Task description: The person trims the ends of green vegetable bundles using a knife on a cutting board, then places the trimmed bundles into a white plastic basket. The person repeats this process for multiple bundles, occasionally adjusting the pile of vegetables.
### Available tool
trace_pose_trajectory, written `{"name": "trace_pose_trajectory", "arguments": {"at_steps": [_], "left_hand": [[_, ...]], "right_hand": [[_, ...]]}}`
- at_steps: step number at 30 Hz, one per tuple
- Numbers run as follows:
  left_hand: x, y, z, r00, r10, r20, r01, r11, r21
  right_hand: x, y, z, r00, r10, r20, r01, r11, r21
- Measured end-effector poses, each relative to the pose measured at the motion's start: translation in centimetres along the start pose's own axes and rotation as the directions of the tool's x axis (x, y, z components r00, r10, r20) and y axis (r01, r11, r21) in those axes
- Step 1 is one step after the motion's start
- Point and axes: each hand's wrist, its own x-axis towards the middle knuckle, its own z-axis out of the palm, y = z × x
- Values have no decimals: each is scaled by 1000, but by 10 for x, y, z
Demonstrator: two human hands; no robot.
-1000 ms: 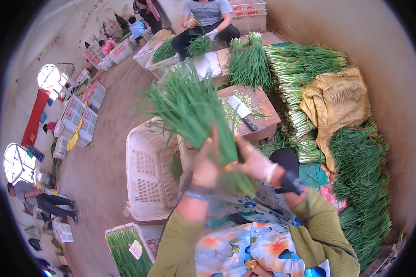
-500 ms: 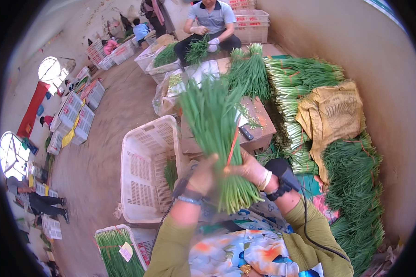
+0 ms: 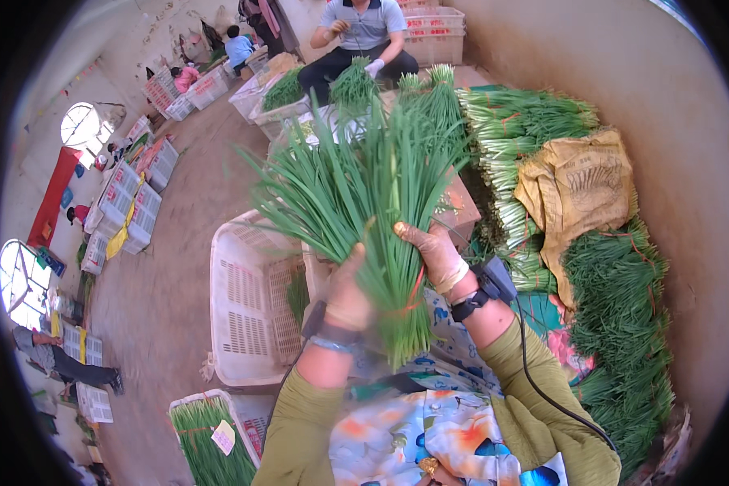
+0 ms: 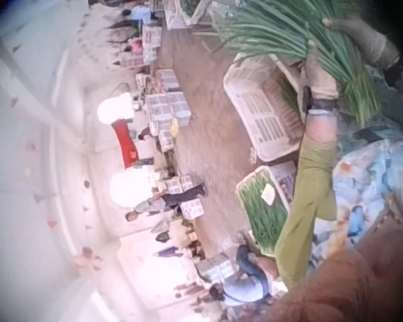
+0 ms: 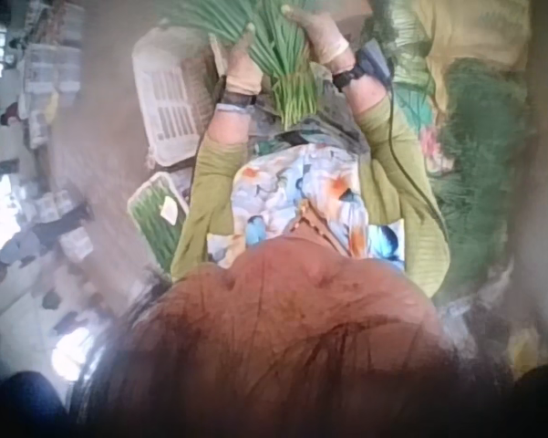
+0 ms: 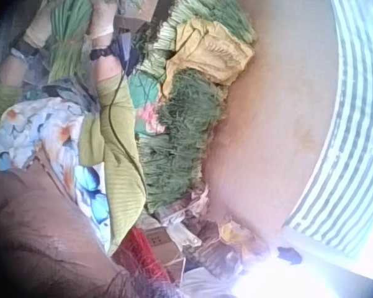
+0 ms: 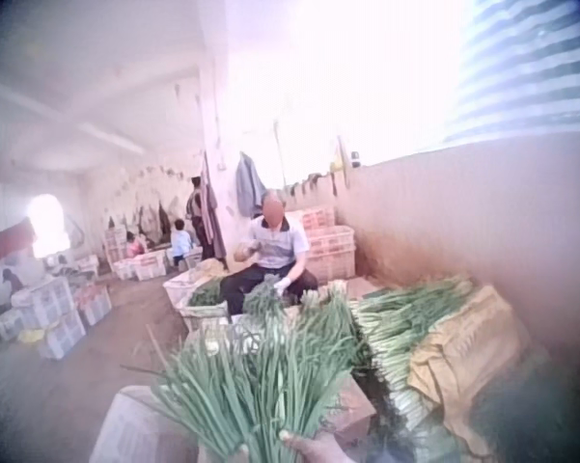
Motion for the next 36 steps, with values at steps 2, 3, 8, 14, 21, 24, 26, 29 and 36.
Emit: {"name": "trace_pose_trajectory", "arguments": {"at_steps": [2, 3, 8, 14, 21, 24, 26, 29, 36], "left_hand": [[-2, 1, -1, 1000, -7, 3, 7, 1000, -16], [-3, 0, -1, 999, 42, 33, -44, 997, 63], [-12, -15, -6, 993, -3, 122, -27, 971, 237], [-20, -28, -20, 979, -198, -48, 203, 973, 110], [-11, -31, -30, 981, -61, -182, 100, 971, 216], [-7, -35, -33, 993, 45, -104, -20, 972, 233], [-6, -37, -33, 992, 69, -109, -39, 964, 264], [-9, -42, -25, 984, 109, -137, -57, 939, 340], [-24, -44, -8, 981, 116, -156, -59, 943, 328]], "right_hand": [[-1, 2, 0, 998, -54, 22, 54, 998, -12], [0, 3, 1, 993, -115, 20, 116, 993, -27], [6, -1, 9, 997, -33, -64, 30, 999, -42], [12, 0, 3, 998, 61, -31, -56, 987, 153], [16, -4, -32, 997, 72, -35, -80, 934, -348], [0, -20, -35, 942, -59, -330, -89, 906, -415], [-9, -28, -26, 961, -271, -60, 204, 835, -511], [-8, -32, -5, 919, -324, 224, 394, 727, -563], [21, -31, 9, 973, -229, 16, 159, 624, -765]]}}
